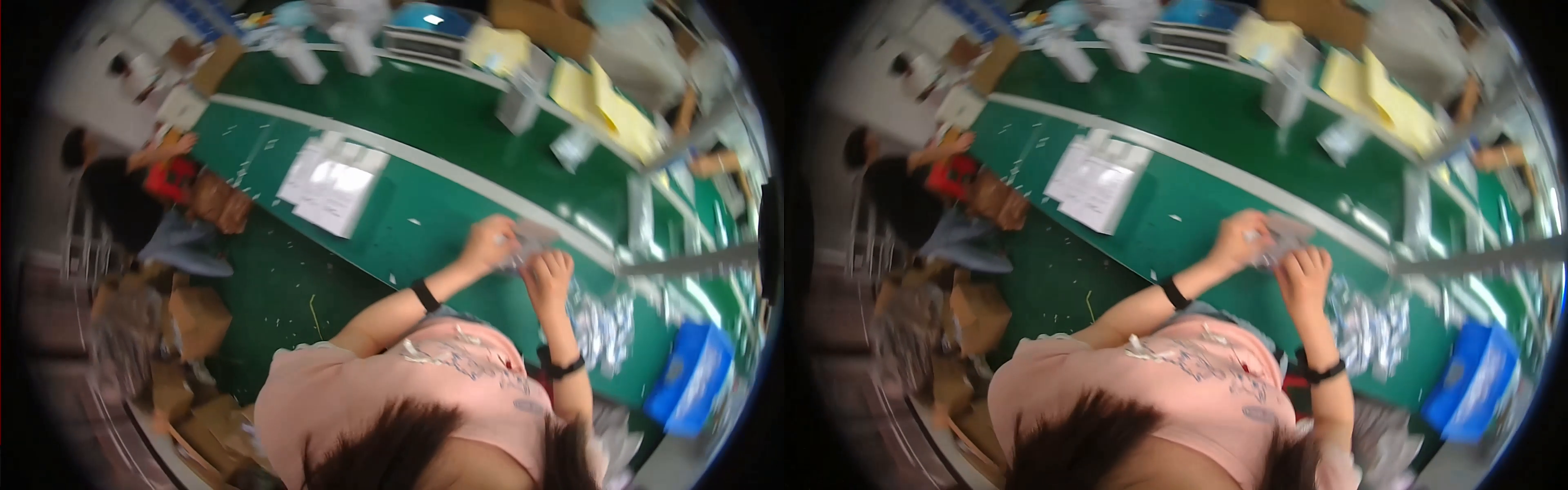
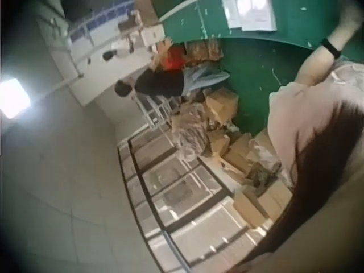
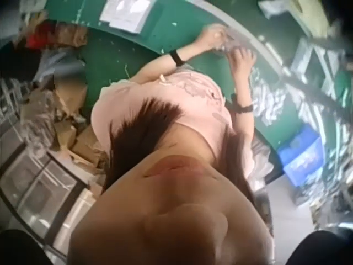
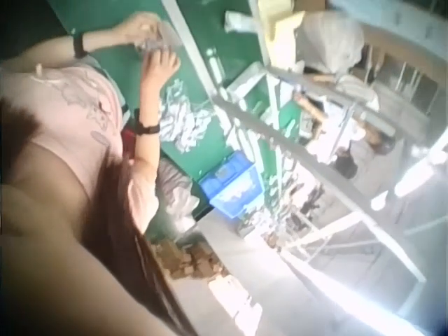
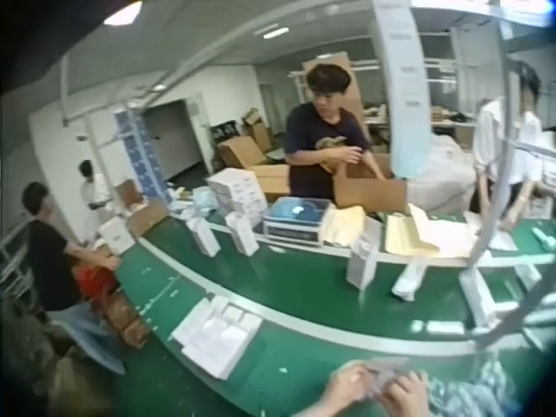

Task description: Packing small electronic components in plastic bags into individual white cardboard boxes on an assembly line.

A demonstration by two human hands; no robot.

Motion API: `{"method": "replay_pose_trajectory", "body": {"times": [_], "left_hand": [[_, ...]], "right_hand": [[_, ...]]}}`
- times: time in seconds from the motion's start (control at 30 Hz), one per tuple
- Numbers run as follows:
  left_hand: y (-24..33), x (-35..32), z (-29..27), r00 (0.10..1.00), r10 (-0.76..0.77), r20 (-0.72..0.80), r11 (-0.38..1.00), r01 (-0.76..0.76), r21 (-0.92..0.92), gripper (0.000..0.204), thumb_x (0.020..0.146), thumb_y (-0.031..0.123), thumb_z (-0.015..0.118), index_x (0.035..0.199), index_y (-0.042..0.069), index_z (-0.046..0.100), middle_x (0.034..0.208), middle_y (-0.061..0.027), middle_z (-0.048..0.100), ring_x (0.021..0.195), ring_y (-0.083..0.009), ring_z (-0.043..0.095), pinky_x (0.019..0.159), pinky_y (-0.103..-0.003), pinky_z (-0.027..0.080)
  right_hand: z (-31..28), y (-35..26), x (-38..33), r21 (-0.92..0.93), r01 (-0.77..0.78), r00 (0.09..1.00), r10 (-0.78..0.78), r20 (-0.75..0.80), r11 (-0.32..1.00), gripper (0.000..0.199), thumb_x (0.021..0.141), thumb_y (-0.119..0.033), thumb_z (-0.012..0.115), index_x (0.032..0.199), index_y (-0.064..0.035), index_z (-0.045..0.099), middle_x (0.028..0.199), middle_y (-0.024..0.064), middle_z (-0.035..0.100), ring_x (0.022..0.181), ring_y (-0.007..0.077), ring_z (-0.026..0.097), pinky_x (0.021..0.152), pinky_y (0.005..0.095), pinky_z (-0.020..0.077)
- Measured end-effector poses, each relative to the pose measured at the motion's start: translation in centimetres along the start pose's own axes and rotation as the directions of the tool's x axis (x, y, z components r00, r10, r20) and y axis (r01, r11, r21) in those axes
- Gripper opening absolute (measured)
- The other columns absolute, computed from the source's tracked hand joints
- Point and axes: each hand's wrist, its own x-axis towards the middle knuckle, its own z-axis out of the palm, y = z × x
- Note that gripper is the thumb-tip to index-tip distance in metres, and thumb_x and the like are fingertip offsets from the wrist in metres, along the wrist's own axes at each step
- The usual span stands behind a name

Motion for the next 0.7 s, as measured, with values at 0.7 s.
{"method": "replay_pose_trajectory", "body": {"times": [0.7], "left_hand": [[1.1,-0.4,-0.1,0.998,-0.03,0.059,0.998,0.032,-0.046,0.013,0.063,0.008,0.067,0.067,0.0,0.057,0.09,-0.013,0.059,0.078,-0.0279,0.059,0.068,-0.034,0.046]], "right_hand": [[-0.8,-1.9,0.6,-0.123,0.07,0.921,-0.016,0.39,0.99,0.021,0.067,-0.019,0.066,0.085,-0.0094,0.062,0.088,-0.0001,0.058,0.093,0.0255,0.048,0.101,0.0572,0.0176]]}}
